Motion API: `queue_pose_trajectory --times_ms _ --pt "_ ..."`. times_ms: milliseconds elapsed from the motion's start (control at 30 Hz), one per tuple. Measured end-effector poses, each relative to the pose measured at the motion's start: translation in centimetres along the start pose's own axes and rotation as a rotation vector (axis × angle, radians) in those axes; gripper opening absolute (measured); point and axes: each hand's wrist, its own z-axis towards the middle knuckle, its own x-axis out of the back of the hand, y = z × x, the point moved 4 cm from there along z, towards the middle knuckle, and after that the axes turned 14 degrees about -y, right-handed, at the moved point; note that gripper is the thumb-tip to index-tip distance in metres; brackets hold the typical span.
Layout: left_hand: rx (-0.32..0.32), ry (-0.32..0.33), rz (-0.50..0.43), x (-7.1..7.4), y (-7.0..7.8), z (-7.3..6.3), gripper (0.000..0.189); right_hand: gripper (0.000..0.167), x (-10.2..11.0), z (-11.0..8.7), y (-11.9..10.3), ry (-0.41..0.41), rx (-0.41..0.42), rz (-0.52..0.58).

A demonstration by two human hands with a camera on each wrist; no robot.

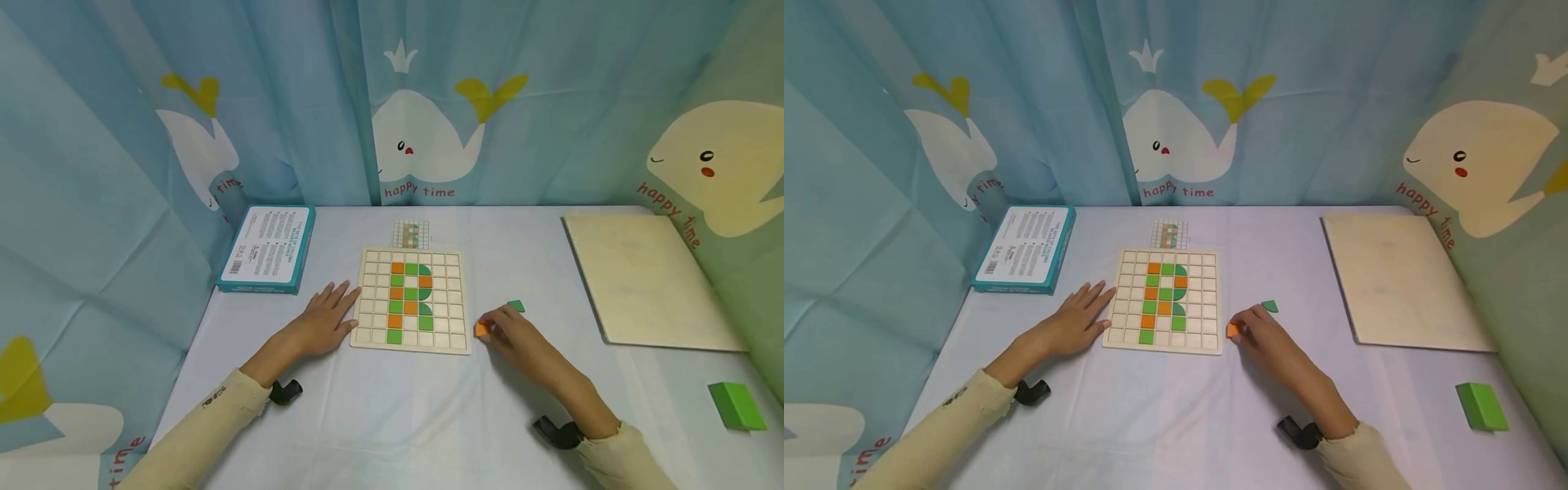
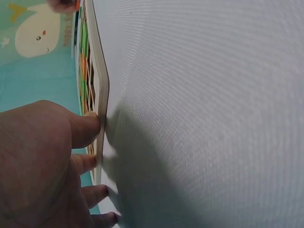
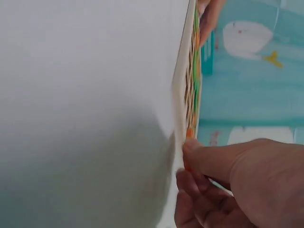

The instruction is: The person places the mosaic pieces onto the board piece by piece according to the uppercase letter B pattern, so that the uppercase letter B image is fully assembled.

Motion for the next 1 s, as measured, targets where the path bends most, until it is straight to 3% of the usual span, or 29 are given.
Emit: queue_pose_trajectory --times_ms 167,500,667,1000 --pt "0.004 -0.002 -0.022 0.1 0.0 -0.1 0.069 0.018 -0.7 3.0 -2.2 -0.008 -0.01 0.035" --pt "-0.009 0.014 -0.013 0.1 0.1 0.0 0.069 0.019 -4.2 6.8 -7.6 0.028 0.203 -0.117" --pt "-0.009 0.011 -0.005 0.2 0.1 0.1 0.069 0.015 -4.8 7.2 -8.6 0.047 0.256 -0.152" --pt "-0.005 0.008 -0.004 0.1 0.2 -0.1 0.069 0.016 -4.9 6.3 -8.4 0.073 0.253 -0.157"
